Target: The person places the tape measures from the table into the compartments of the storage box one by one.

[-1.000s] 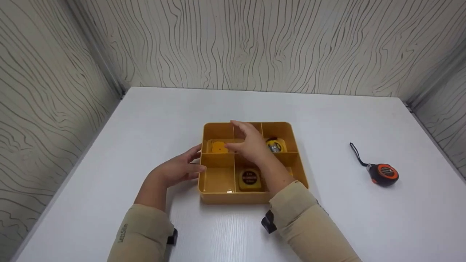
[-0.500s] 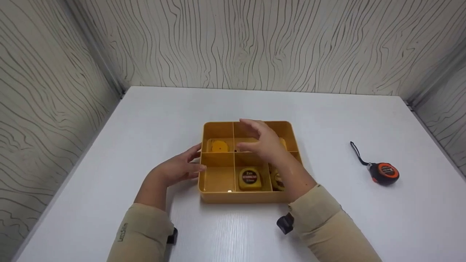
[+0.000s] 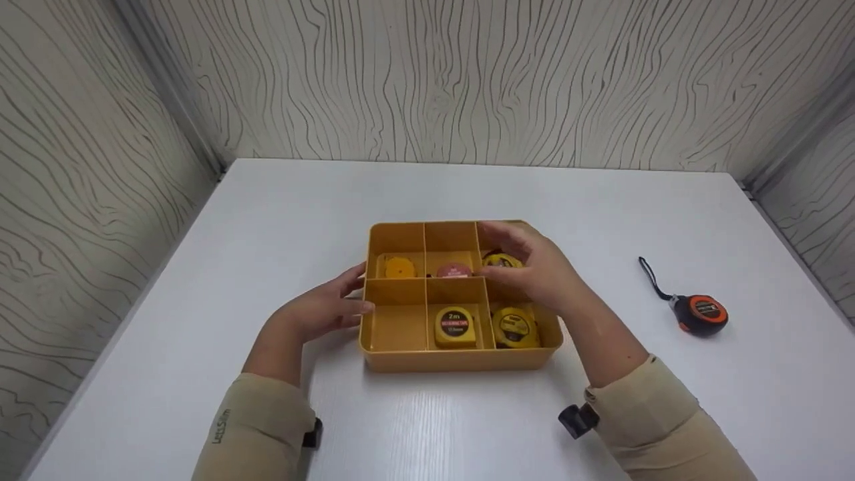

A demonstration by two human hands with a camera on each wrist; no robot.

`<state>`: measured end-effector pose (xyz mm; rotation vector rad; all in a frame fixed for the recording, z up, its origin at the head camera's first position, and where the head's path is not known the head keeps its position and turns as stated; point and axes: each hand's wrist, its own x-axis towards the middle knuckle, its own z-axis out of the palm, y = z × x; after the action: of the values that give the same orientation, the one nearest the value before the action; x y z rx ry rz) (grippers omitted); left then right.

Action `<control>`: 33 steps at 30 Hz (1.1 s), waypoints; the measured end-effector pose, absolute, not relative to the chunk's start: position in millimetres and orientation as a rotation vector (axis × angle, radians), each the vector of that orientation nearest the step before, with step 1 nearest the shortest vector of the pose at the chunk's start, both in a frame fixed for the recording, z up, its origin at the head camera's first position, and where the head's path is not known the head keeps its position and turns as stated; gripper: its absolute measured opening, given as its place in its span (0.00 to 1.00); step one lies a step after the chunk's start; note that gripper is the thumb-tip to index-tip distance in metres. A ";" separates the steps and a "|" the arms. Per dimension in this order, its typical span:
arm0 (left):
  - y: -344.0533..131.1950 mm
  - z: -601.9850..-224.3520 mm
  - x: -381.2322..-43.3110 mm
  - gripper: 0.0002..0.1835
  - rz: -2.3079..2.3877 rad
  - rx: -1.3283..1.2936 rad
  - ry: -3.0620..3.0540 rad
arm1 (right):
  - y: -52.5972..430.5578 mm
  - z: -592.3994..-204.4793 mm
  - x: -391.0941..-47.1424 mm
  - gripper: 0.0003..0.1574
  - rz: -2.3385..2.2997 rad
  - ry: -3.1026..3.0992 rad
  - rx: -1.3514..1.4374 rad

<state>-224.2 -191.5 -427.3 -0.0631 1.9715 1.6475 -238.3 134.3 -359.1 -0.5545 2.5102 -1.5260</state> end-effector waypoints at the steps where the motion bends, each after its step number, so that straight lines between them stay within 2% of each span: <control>1: -191.6 -427.7 -224.3 0.45 1.647 -0.062 1.971 | 138.7 -360.3 -237.4 0.43 -1.524 2.518 -0.556; 10: -192.1 -428.2 -223.8 0.46 1.649 -0.057 1.971 | 189.8 -369.4 -229.6 0.43 -1.522 2.638 -0.450; 25: -192.8 -431.3 -225.1 0.45 1.653 -0.062 1.969 | 269.8 -377.9 -213.5 0.36 -1.532 2.875 -0.238; 33: -193.4 -432.0 -225.7 0.46 1.646 -0.076 1.974 | 307.8 -384.3 -209.4 0.39 -1.475 2.959 0.139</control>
<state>-225.7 -193.4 -432.0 -0.0760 1.9736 1.6455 -209.4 307.8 -384.3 0.1385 2.9586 -1.4748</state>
